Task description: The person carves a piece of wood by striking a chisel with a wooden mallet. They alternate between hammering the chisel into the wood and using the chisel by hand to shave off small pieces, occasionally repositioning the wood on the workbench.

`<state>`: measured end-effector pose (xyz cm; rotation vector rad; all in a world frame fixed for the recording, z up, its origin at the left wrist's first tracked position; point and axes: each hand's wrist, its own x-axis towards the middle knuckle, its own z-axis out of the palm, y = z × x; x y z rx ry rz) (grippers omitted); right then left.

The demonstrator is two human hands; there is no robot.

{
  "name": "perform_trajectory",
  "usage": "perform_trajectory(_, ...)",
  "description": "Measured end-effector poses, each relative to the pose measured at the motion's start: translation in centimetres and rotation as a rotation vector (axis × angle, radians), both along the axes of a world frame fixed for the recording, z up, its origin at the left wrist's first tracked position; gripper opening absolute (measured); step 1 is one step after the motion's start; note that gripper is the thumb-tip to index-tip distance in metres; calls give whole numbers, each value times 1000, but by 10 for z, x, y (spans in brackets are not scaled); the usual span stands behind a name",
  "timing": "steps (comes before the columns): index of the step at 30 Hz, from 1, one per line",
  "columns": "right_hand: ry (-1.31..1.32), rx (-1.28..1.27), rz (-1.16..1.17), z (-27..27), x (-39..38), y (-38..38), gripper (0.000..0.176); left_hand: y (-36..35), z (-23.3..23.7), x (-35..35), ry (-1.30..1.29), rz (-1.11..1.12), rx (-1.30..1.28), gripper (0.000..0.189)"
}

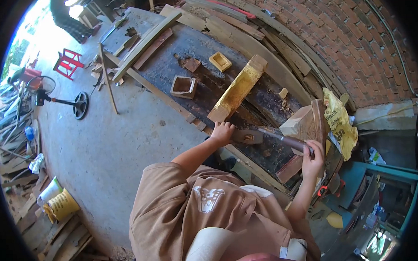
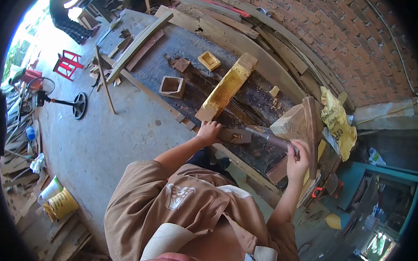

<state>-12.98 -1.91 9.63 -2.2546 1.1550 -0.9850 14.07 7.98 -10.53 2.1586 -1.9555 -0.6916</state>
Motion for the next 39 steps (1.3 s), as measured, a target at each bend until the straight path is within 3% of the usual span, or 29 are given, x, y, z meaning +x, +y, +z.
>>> perform_trajectory(1,30,-45,-17,1,-2,-4,15,-4,2,3,10,-20,1,62)
perform_trajectory(4,-51,-21,-111,8,-2,-8,14,-20,10,13,385,208,181,60)
perform_trajectory(6,-92,-10,-172,12,2,-5,13,-38,-5,23,753,360,545,58)
perform_trajectory(7,-147,0,-198,14,4,-3,12,-39,-9,24,751,339,549,58)
perform_trajectory(9,-177,1,-225,15,8,1,12,-36,-10,29,1891,638,810,52)
perform_trajectory(14,-146,-58,-205,10,15,1,12,-28,-3,40,1819,598,680,47)
perform_trajectory(16,-193,91,-218,14,25,1,12,-27,-4,51,1740,621,590,48)
perform_trajectory(18,-168,84,-184,10,30,-3,13,-22,-4,65,1119,577,324,52)
perform_trajectory(19,-164,57,-144,8,35,-6,13,-18,34,73,983,599,290,56)
perform_trajectory(20,-161,27,-106,5,39,-9,13,-14,30,79,977,607,279,56)
perform_trajectory(22,-166,24,-95,0,49,-13,13,-4,21,87,698,709,-85,60)
perform_trajectory(24,-164,23,-94,-6,59,-16,14,5,23,97,455,787,-165,63)
perform_trajectory(30,-180,-56,41,-16,98,-32,17,31,-21,115,283,884,-111,67)
perform_trajectory(32,-170,-76,65,-14,111,-36,17,38,-32,113,157,858,-242,67)
perform_trajectory(39,-127,-115,128,-31,147,-52,16,45,-31,112,128,817,-158,66)
